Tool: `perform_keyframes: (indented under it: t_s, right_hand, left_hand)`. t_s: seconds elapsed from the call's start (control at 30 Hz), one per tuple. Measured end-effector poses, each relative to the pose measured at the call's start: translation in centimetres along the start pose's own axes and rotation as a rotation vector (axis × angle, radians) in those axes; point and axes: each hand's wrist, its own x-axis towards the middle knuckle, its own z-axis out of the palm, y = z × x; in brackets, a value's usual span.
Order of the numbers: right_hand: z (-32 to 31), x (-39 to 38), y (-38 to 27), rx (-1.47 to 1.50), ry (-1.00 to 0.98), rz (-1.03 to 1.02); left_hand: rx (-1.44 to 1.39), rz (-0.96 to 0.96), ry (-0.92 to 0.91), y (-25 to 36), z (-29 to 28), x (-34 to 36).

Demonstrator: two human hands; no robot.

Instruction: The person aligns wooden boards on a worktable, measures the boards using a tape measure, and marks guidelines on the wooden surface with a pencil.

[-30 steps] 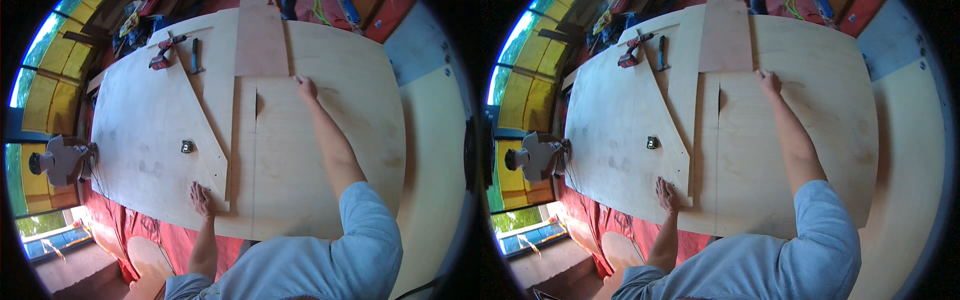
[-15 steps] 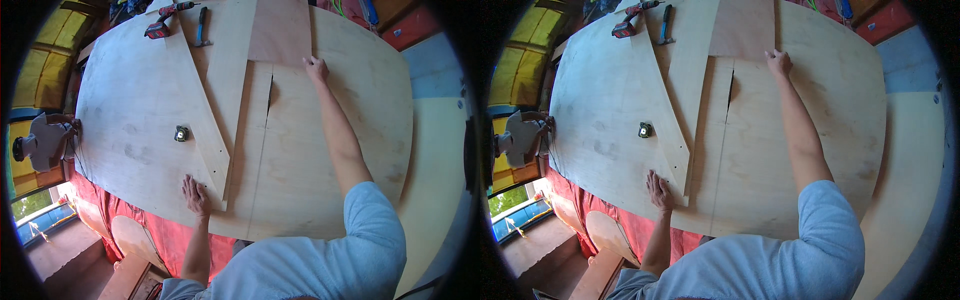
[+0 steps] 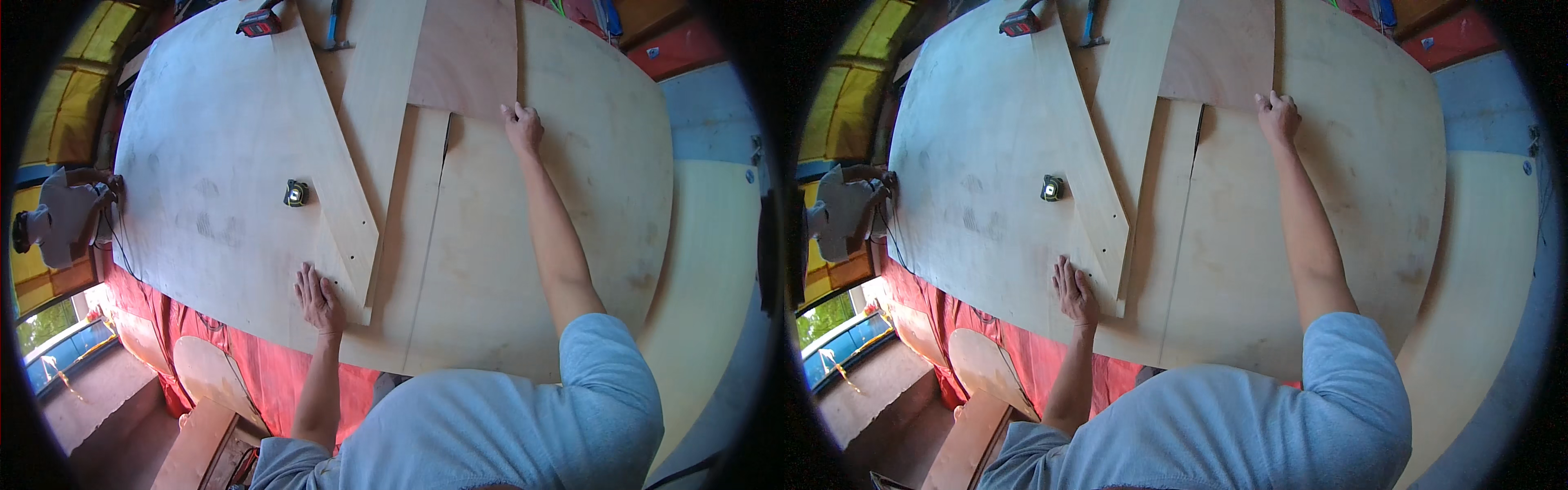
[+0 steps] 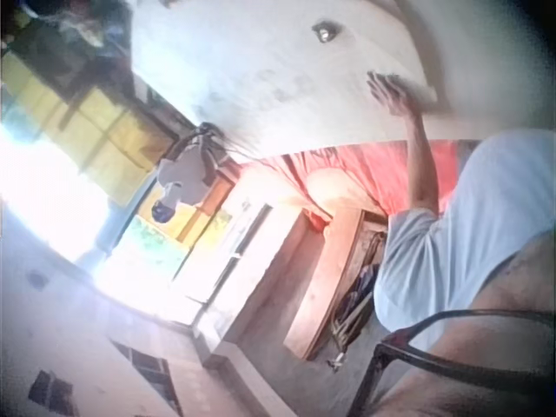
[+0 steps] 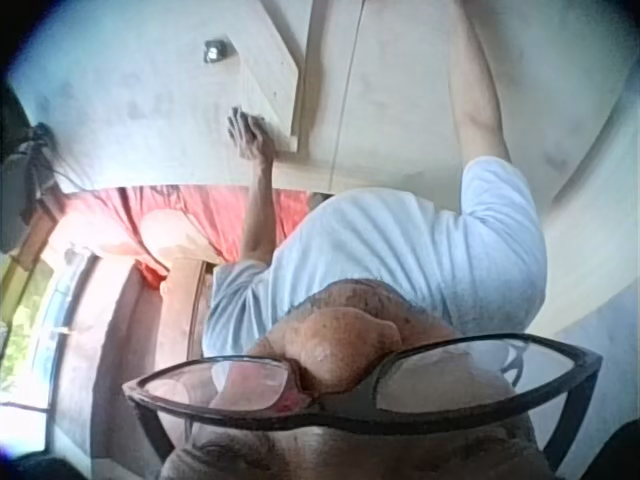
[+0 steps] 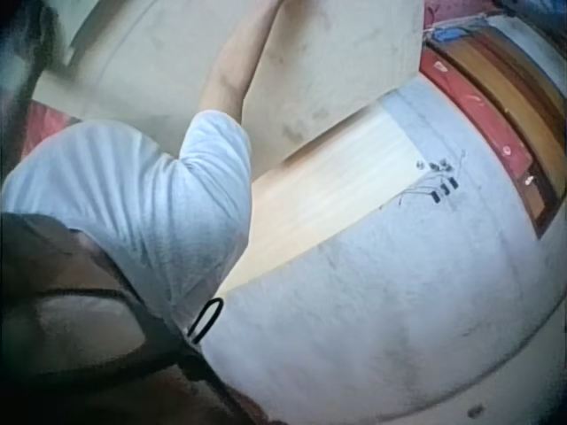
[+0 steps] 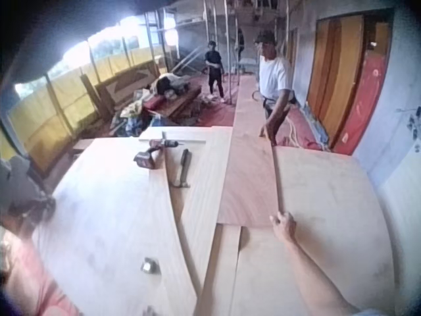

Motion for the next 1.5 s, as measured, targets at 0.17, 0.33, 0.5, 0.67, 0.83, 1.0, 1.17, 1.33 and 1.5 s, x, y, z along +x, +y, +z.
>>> perform_keyframes:
  t_s: [0.17,0.33,0.5,0.67,0.83,1.0,1.17,1.33,1.5]
  right_hand:
    - [-0.9,-1.2,-0.2,-0.014,0.001,-0.025]
    - [-1.2,-2.2,0.7,-0.042,0.017,-0.065]
    - [-2.3,-4.5,-0.4,-0.019,-0.05,-0.066]
    - [-1.9,-7.4,0.9,-0.095,-0.029,-0.047]
    - [-2.8,-10.7,-0.4,0.001,-0.037,-0.064]
    - [-3.5,-12.8,0.0,0.004,-0.022,-0.04]
    - [-3.7,-16.0,0.3,-0.012,0.11,-0.152]
    - [-4.6,-19.1,0.4,0.039,-0.049,-0.051]
    - [-5.3,-21.9,0.2,0.0,-0.02,-0.076]
  left_hand:
    - [-0.024,0.012,0.006,-0.3,0.5,0.0]
    - [-0.049,0.015,0.013,0.0,0.8,0.0]
    - [-0.036,-0.001,0.004,-0.5,0.3,-0.2]
    - [-0.058,0.021,0.007,-0.7,1.3,-0.5]
    - [-0.041,-0.012,-0.016,-1.0,0.4,-0.7]
    - [-0.045,0.004,0.002,-0.3,0.5,-0.2]
    - [-0.059,0.022,0.023,-0.5,0.6,-0.1]
    - [-0.033,0.024,0.021,-0.6,0.6,-0.4]
    - [-0.042,0.027,0.023,-0.7,0.6,-0.7]
